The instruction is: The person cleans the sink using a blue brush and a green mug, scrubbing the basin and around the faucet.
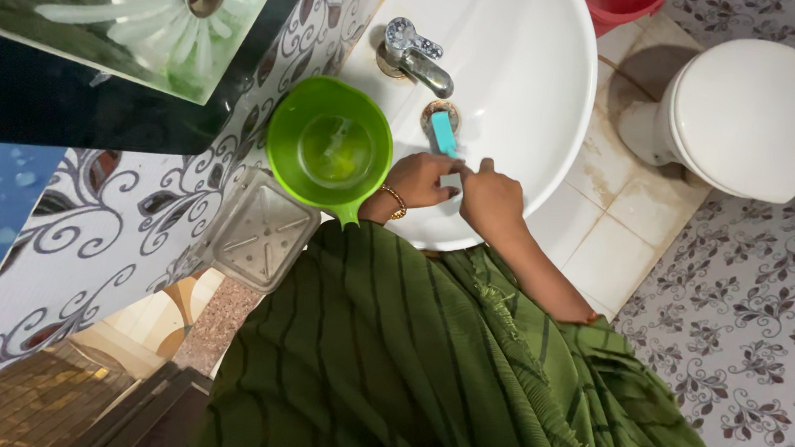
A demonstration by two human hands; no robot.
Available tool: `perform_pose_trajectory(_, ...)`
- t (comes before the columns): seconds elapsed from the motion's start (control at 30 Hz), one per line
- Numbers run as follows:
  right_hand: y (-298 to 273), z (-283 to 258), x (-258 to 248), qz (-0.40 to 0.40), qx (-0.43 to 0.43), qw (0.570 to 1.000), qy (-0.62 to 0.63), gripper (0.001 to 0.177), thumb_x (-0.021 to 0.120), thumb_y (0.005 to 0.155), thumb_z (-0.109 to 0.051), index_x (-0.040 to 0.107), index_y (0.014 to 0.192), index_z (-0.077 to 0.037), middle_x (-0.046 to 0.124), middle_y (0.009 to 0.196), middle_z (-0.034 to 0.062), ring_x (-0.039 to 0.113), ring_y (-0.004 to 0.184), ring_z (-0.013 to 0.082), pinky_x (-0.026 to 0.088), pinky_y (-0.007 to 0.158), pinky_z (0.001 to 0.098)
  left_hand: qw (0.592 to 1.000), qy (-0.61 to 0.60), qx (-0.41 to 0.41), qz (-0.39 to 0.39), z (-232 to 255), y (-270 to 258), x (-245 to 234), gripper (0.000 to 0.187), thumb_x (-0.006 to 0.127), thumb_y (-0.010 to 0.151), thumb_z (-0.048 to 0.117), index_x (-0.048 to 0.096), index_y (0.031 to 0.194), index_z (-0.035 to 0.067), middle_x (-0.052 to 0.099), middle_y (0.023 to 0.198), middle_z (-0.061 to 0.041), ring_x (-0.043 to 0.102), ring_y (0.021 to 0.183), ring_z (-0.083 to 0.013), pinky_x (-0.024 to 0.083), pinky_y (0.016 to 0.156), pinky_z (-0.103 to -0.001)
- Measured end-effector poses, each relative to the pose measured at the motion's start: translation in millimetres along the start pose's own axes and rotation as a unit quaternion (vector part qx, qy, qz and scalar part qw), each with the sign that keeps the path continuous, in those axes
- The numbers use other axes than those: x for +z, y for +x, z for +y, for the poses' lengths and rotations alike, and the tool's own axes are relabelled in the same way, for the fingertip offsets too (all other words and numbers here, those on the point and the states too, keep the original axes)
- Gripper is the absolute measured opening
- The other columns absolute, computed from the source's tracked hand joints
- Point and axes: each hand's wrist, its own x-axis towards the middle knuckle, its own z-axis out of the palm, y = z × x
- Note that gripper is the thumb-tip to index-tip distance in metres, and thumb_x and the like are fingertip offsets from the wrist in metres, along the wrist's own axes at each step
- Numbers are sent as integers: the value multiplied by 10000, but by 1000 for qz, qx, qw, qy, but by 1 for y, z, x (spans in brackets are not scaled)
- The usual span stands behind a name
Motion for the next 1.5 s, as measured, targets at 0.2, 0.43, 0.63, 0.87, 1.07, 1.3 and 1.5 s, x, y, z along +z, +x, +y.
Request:
perform_pose_trajectory(0.2,25,1,12,41,27,998,32,384,643,791,-52,720,1168,-63,633,982,210,688,648,364,549,554,460,984,34,139,104,-12,6,7,800,801,719,317,506,1412,45,512,1537,-136,655,1104,-375,545,814,-487)
perform_pose_trajectory(0.43,-17,-8,-3,-30,-16,999,-15,311,643,766,-49,734,1064,-49,631,985,218,700,671,354,565,576,460,994,-25,87,67,-12,4,7,375,747,849,336,777,1198,203,785,1140,-38,749,959,-271,600,883,-401)
perform_pose_trajectory(0.63,10,-1,14,54,7,998,17,299,636,799,-49,742,1078,-42,631,970,215,698,654,362,562,566,467,995,19,78,58,-8,3,6,616,758,742,319,650,1319,132,674,1318,-77,716,948,-314,566,819,-457)
perform_pose_trajectory(0.87,12,6,11,61,10,997,34,368,638,778,-47,746,1129,-62,630,953,208,684,641,371,557,554,472,991,5,101,83,-15,3,15,683,770,750,314,590,1388,148,608,1439,-68,695,1020,-308,550,860,-437)
perform_pose_trajectory(1.07,-21,-7,-2,-43,-20,998,-47,318,656,758,-61,741,1063,-36,634,1008,197,705,690,337,571,597,450,999,-33,23,18,-11,3,8,434,752,861,374,756,1283,273,810,1080,-85,782,959,-249,619,925,-375)
perform_pose_trajectory(1.3,11,2,16,74,15,997,36,364,650,773,-48,744,1123,-88,640,967,190,699,667,363,559,575,472,995,27,93,37,-10,3,9,879,829,673,289,492,1440,19,516,1518,-184,668,994,-432,529,780,-542)
perform_pose_trajectory(1.5,-10,-1,4,44,-2,999,8,395,652,772,-51,732,1157,-81,642,955,203,701,643,362,561,548,456,990,-37,120,57,-16,1,13,618,776,776,306,643,1346,107,728,1191,-138,737,889,-322,575,857,-436)
